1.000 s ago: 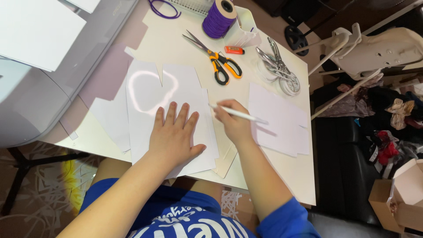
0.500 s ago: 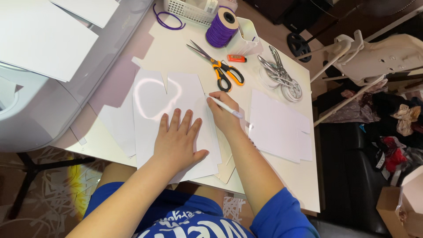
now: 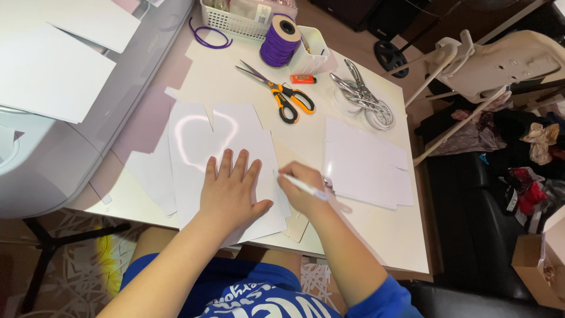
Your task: The person cuts a white sheet of paper with scissors and then uses a white stylus to press along fold lines on a purple printed card. The person handles multiple sheets of paper and a purple card on a white desk.
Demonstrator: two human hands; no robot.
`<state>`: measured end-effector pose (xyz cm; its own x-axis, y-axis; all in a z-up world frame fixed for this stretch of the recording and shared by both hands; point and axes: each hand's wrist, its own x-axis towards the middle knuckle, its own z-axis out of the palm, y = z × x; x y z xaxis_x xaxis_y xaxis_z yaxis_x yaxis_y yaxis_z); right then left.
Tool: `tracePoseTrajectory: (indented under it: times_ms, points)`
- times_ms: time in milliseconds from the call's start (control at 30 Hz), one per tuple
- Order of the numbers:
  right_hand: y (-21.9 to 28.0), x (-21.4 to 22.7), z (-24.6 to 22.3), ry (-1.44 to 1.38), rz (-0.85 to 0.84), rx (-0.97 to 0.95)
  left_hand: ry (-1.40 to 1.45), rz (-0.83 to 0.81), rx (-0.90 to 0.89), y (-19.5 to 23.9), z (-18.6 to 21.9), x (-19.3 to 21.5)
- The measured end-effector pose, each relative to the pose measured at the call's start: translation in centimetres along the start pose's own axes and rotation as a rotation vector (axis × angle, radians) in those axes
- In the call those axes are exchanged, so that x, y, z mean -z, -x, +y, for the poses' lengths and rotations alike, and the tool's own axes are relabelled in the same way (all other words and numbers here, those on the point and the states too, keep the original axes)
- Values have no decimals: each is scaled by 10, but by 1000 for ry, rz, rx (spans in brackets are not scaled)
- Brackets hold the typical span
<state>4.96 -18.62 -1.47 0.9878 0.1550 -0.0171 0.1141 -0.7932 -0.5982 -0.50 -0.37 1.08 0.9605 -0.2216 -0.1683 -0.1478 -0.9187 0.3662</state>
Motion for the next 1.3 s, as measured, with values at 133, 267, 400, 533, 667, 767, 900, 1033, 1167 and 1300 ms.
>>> tracePoseTrajectory:
  times_ms: [133, 267, 400, 533, 667, 767, 900, 1033, 1167, 1300]
  points:
    - [39, 8, 19, -76, 4, -6, -3, 1, 0, -2, -1, -4]
    - [58, 14, 33, -348, -102, 140, 1, 39, -14, -2, -1, -7]
    - [65, 13, 22, -150, 75, 435, 66, 63, -50, -3, -5, -7]
    - [58, -13, 34, 42, 59, 783, 76, 136, -72, 16, -22, -8]
    - [60, -15, 32, 190, -52, 735, 8, 365, 42, 44, -57, -22]
    - [58, -20, 35, 235, 25, 792, 28, 431, 125, 63, -84, -42]
    - [60, -10, 31, 283, -40, 720, 70, 457, 65, 72, -101, -51]
    - [57, -15, 36, 153, 186, 805, 39, 451, 44, 65, -103, -49]
    - [60, -12, 32, 209, 200, 937, -98, 613, 21, 56, -101, -56]
    - [61, -17, 35, 239, 215, 968, -334, 877, -139, 53, -90, -54]
